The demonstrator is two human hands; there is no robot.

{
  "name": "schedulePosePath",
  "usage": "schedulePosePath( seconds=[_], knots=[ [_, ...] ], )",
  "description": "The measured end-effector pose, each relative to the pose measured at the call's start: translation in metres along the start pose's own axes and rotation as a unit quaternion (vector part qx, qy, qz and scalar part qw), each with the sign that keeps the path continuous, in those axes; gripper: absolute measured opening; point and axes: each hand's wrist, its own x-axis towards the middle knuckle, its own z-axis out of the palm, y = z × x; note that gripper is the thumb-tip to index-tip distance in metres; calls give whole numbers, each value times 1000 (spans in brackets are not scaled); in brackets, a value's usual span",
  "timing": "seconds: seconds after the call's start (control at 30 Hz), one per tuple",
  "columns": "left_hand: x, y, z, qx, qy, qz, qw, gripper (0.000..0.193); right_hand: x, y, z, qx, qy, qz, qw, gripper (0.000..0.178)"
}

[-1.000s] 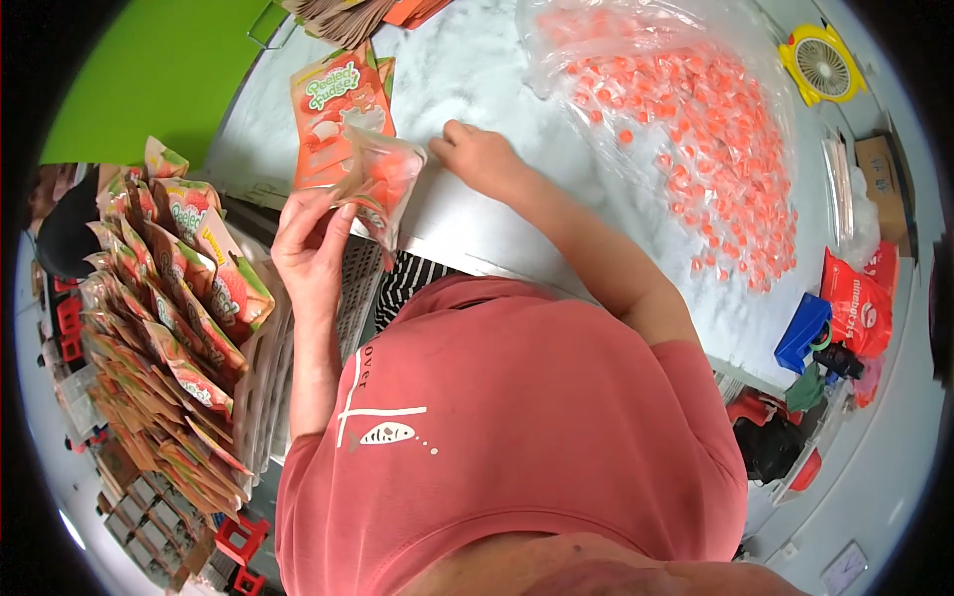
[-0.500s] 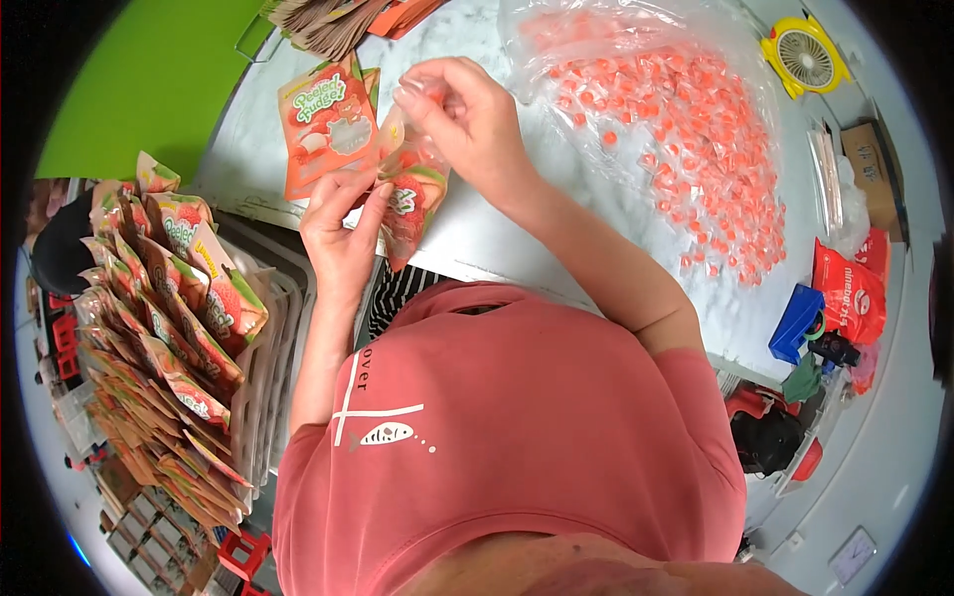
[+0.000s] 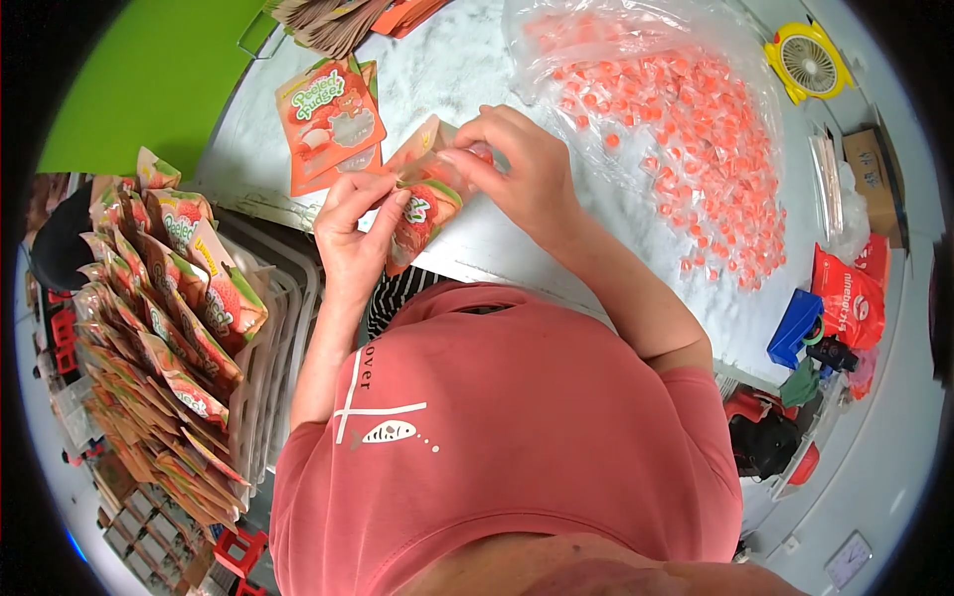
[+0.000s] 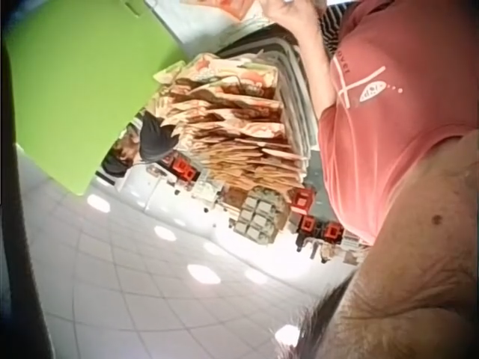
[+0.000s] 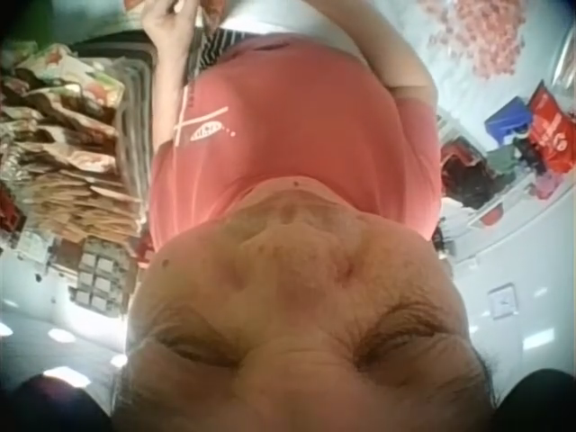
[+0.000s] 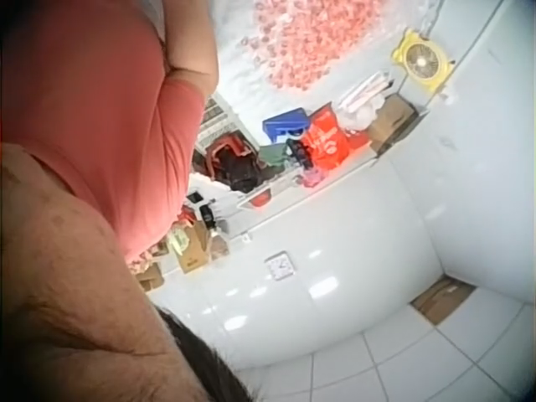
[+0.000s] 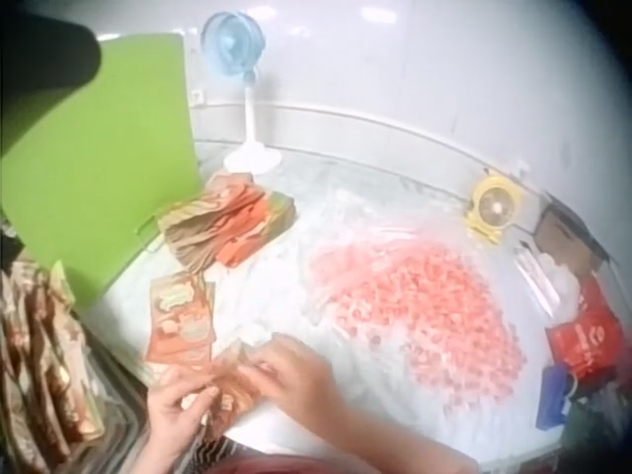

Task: Packaging individual candies into retail pouches at a production line station.

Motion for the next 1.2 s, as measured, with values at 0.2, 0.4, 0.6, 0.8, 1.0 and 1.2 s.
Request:
schedulePosePath(
  seconds=[0.2, 0.4, 0.6, 0.8, 1.0, 1.2],
  knots=[
    [-4, 2, 2, -23, -22, -18, 999, 20, -2, -11, 5, 27, 36, -65, 997, 16],
    [-9, 6, 3, -76, -25, -23, 997, 20, -23, -8, -14, 45, 48, -26, 997, 11],
    [-11, 13, 5, -11, -67, 8, 998, 20, -27, -15, -22, -48, -119, -95, 987, 9],
    [-17, 8, -27, -65, 48, 2, 997, 21, -40, 24, -45, 30, -24, -46, 998, 26],
    [-10, 26, -69, 10, 114, 47, 992, 14, -129, 99, 16, -273, -174, -44, 945, 48],
    [-18, 50, -78, 25, 178, 43, 983, 7, -83, 60, 76, 104, -235, 3, 966, 42]
  ],
)
